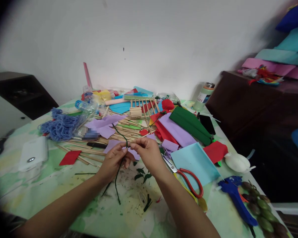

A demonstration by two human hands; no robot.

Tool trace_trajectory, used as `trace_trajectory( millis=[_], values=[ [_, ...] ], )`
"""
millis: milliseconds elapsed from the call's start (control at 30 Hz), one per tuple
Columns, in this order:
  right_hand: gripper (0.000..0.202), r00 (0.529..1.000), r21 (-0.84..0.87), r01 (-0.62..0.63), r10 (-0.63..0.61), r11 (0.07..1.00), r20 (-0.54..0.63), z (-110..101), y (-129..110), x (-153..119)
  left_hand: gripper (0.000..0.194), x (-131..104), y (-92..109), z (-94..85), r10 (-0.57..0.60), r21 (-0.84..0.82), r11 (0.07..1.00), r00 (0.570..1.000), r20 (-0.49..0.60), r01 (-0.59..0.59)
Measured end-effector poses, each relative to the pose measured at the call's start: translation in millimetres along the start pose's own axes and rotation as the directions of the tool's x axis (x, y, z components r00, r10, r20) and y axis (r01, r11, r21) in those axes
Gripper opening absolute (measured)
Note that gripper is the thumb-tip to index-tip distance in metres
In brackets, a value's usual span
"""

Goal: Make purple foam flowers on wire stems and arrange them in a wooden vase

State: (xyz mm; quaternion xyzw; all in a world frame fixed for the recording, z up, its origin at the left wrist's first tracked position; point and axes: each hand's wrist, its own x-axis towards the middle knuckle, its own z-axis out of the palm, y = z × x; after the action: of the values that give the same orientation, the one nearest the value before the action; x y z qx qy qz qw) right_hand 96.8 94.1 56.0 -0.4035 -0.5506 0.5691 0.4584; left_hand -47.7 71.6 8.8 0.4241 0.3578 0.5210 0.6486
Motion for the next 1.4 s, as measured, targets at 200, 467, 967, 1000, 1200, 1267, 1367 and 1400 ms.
trace_trajectory(
  millis=[200,467,967,1000,1200,1267,1367,1400],
  values=[
    [0.012,1.0,0.026,-0.007,0.007,1.0,-0.014,1,6,3,0.028,-1,1,1.9,-0.004,-0.034,0.999,1.0,-0.002,0.004],
    [0.011,0.991,-0.032,0.135,-0.135,0.99,0.008,2,10,5,0.022,-2,6,3.4,-0.011,-0.079,0.997,1.0,0.021,0.013],
    [0.008,0.95,-0.164,0.291,-0.263,0.943,0.169,-12,4,8,0.019,-4,5,1.7,-0.022,-0.091,0.995,0.998,0.057,0.028],
    [0.008,0.949,-0.181,0.293,-0.262,0.939,0.177,-12,4,8,0.019,-4,5,1.4,-0.019,-0.087,0.996,0.998,0.054,0.024],
    [0.009,0.946,-0.208,0.3,-0.264,0.931,0.186,-16,4,7,0.022,-4,5,1.1,-0.022,-0.061,0.998,0.999,0.033,0.024],
    [0.01,0.945,-0.21,0.303,-0.265,0.93,0.19,-16,3,7,0.024,-4,5,1.0,-0.018,-0.057,0.998,0.999,0.03,0.02],
    [0.007,0.949,-0.212,0.291,-0.254,0.933,0.188,-15,3,7,0.025,-4,4,1.0,-0.013,-0.055,0.998,1.0,0.026,0.014],
    [0.007,0.951,-0.211,0.283,-0.246,0.935,0.187,-14,2,7,0.025,-3,4,1.1,-0.01,-0.056,0.998,1.0,0.023,0.012]
  ],
)
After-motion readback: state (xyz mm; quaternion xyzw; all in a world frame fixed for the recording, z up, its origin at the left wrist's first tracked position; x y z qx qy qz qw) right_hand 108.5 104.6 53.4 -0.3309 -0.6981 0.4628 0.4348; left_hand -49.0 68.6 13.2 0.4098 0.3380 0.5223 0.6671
